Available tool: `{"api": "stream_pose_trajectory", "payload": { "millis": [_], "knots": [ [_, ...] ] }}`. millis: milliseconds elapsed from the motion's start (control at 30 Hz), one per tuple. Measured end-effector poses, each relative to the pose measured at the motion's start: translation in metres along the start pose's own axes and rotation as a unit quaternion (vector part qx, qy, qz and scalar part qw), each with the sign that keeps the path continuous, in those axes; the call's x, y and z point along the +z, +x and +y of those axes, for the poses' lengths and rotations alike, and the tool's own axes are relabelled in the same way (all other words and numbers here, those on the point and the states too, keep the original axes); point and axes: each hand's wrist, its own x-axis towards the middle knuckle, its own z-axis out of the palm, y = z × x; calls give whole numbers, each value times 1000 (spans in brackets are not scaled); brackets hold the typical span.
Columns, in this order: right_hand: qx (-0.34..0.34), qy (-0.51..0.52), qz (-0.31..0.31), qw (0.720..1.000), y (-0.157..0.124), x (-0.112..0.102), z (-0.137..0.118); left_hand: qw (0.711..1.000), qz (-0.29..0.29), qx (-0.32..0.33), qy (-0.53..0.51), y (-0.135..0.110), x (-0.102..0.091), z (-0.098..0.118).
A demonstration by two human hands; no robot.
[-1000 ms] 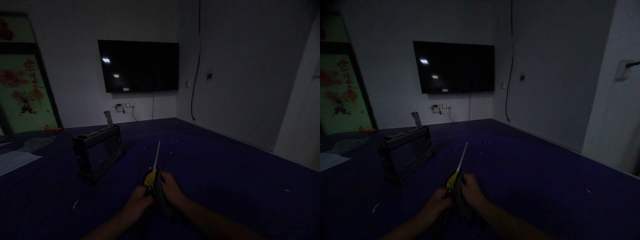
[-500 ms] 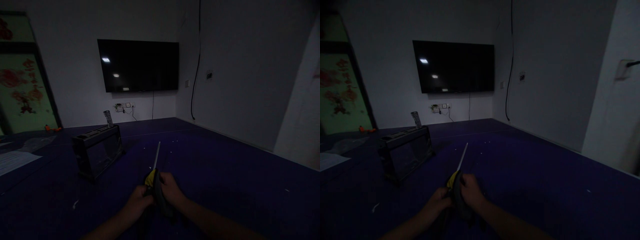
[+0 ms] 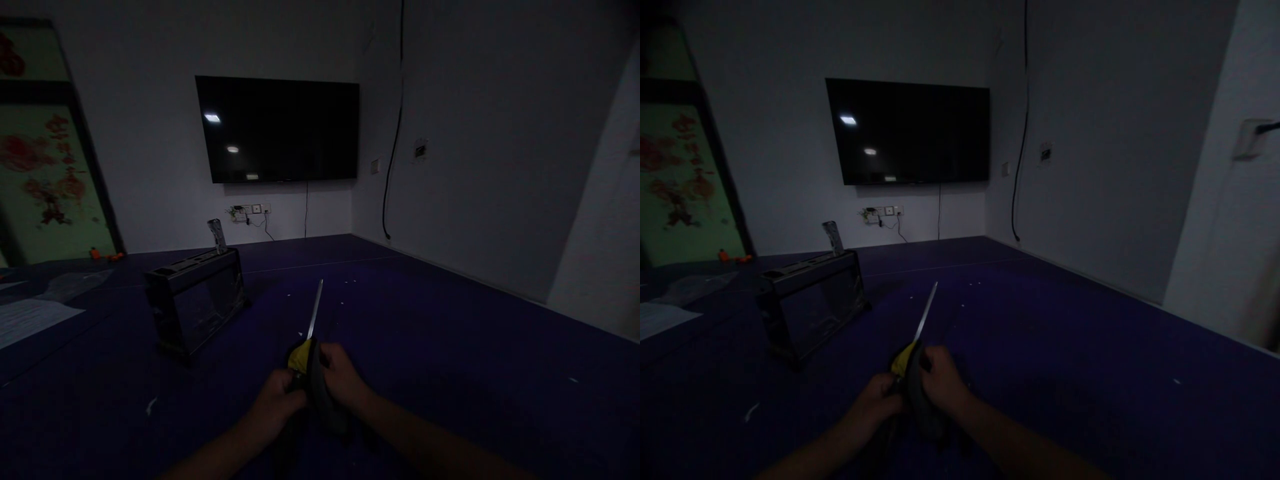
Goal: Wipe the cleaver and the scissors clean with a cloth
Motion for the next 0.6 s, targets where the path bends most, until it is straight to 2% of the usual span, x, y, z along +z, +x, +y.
{"api": "stream_pose_trajectory", "payload": {
  "millis": [300, 400, 500, 600],
  "knots": [
    [-20, -22, 25, 999, -2, 2, -6, 999, 12, -5, -40, 1, -1, -5],
    [-4, 5, 37, 999, -5, 3, -5, 998, 17, 8, -54, 2, 0, 0],
    [30, 38, 83, 995, -9, 5, -4, 996, 41, 21, -72, 0, 3, 6],
    [37, 38, 118, 992, -11, 5, -3, 995, 65, 6, -75, -3, 5, 6]
  ]
}}
